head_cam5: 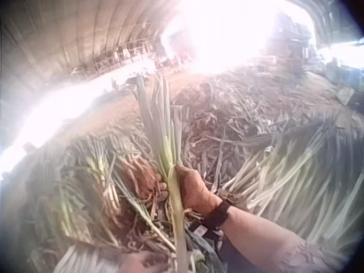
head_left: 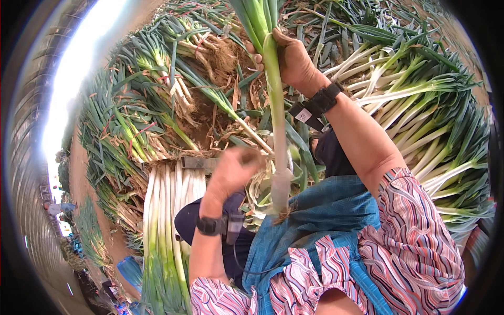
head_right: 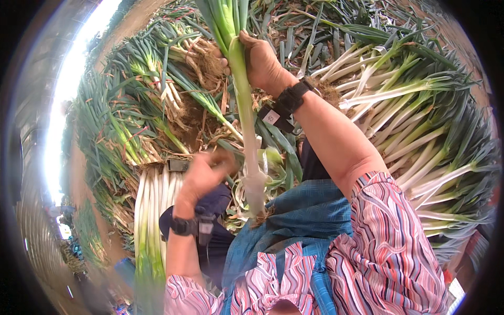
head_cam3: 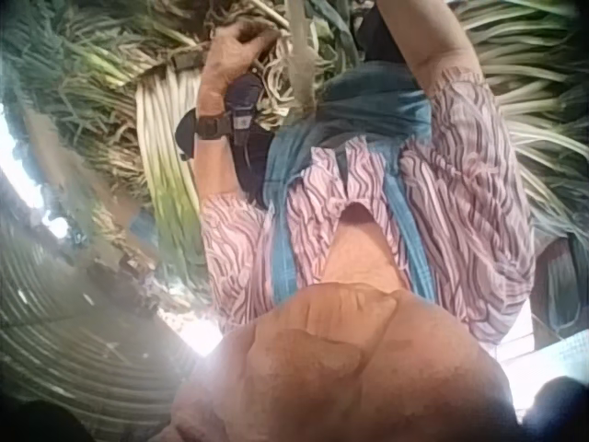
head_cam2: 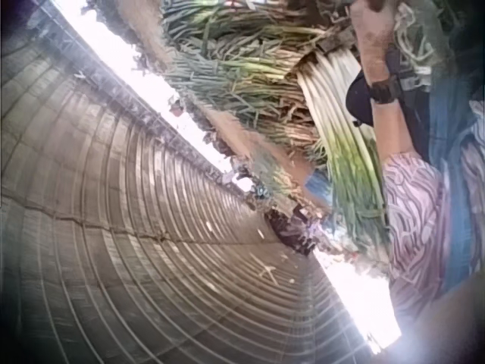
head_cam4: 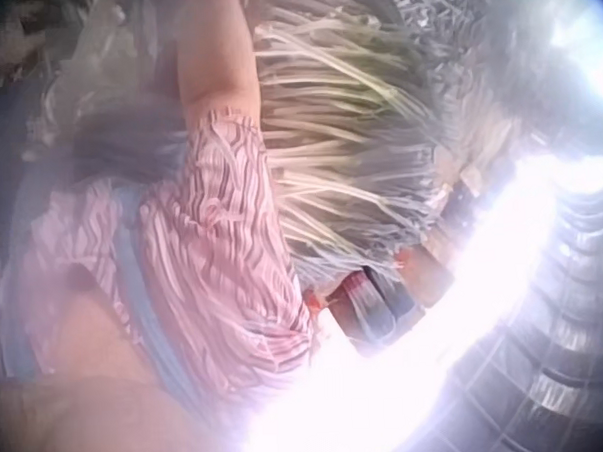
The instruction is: The person peels outer leaves and layers from green onions by hand and stacks the cleaned green onions onto a pile.
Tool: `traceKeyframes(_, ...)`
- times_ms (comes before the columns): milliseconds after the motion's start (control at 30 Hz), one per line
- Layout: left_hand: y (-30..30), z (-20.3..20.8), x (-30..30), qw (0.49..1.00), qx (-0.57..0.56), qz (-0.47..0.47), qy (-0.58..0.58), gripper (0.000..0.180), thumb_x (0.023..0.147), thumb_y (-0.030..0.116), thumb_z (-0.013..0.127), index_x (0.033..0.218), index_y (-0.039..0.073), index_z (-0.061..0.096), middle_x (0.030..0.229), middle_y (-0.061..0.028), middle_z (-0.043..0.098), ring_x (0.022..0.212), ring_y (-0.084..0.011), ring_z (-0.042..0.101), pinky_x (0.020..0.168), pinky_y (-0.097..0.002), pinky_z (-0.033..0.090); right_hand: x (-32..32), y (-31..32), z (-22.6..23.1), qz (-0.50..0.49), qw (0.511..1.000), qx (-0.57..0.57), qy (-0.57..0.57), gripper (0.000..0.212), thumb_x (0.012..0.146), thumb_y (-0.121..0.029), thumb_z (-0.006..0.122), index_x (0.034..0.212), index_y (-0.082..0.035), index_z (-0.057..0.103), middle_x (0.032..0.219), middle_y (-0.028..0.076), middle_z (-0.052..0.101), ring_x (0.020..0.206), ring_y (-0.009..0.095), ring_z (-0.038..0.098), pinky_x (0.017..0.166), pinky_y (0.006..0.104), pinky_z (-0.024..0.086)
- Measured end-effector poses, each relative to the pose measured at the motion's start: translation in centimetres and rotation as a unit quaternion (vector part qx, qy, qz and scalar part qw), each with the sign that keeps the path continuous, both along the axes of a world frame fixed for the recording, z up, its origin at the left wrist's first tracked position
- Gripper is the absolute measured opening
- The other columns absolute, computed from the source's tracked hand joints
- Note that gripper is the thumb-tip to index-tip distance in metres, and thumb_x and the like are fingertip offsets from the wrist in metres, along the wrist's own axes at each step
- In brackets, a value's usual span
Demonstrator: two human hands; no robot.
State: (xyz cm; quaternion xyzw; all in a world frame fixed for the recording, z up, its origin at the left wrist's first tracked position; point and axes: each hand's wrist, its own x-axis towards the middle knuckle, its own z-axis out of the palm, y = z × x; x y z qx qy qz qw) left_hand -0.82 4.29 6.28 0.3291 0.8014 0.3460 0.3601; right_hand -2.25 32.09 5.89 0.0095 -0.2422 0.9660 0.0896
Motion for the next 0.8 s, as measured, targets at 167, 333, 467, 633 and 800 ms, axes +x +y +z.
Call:
traceKeyframes(167, 6.9, 2.2, -0.5, 0.967, 0.18, 0.177, 0.035, 0.03, 0.084, 0.017, 0.074, 0.098, -0.008, 0.07, 0.079, -0.0045, 0.069, 0.066, -0.0054, 0.059, 0.062, -0.0207, 0.047, -0.6, -1.7, -0.3, 0.056, 0.998, -0.013, 0.02, 0.049, 0.104, -0.042, 0.027, 0.128, -0.005, 0.049, 0.1, 0.016, 0.064, 0.073, 0.021, 0.059, 0.066, 0.0336, 0.05)
traceKeyframes(333, 7.1, 1.5, -0.5, 0.963, 0.164, 0.214, -0.014, 0.022, 0.084, 0.014, 0.073, 0.088, -0.008, 0.072, 0.075, -0.0007, 0.067, 0.067, -0.0037, 0.055, 0.061, -0.0196, 0.044, -0.8, -2.4, 0.0, 0.038, 0.998, 0.048, -0.019, 0.049, 0.104, -0.041, 0.027, 0.13, -0.005, 0.048, 0.102, 0.017, 0.065, 0.072, 0.02, 0.059, 0.065, 0.0329, 0.05)
traceKeyframes(467, 6.3, -2.1, 0.1, 0.904, 0.275, 0.3, -0.129, 0.014, 0.084, 0.006, 0.068, 0.088, -0.007, 0.07, 0.076, -0.0044, 0.067, 0.066, -0.0087, 0.059, 0.061, -0.0241, 0.049, -0.5, -1.5, -0.4, 0.065, 0.997, 0.037, 0.011, 0.05, 0.103, -0.043, 0.031, 0.131, -0.005, 0.047, 0.103, 0.016, 0.064, 0.074, 0.019, 0.059, 0.066, 0.0322, 0.051)
traceKeyframes(633, 5.9, -1.7, 0.5, 0.647, 0.369, 0.462, -0.481, 0.017, 0.096, 0.009, 0.051, 0.106, -0.003, 0.058, 0.083, -0.0104, 0.064, 0.07, -0.017, 0.061, 0.065, -0.0303, 0.054, -0.6, -2.0, -0.6, 0.025, 0.995, 0.071, -0.059, 0.052, 0.1, -0.052, 0.035, 0.126, -0.008, 0.046, 0.097, 0.015, 0.062, 0.074, 0.02, 0.057, 0.062, 0.0342, 0.049)
traceKeyframes(800, 2.7, -6.4, 0.8, 0.894, 0.239, 0.359, -0.12, 0.029, 0.099, 0.03, 0.054, 0.087, 0.003, 0.054, 0.068, -0.0036, 0.057, 0.055, -0.0165, 0.053, 0.051, -0.0297, 0.041, -1.4, -1.4, -0.6, -0.107, 0.978, 0.1, -0.149, 0.055, 0.101, -0.054, 0.03, 0.109, -0.002, 0.045, 0.08, 0.018, 0.059, 0.06, 0.024, 0.056, 0.053, 0.039, 0.047)
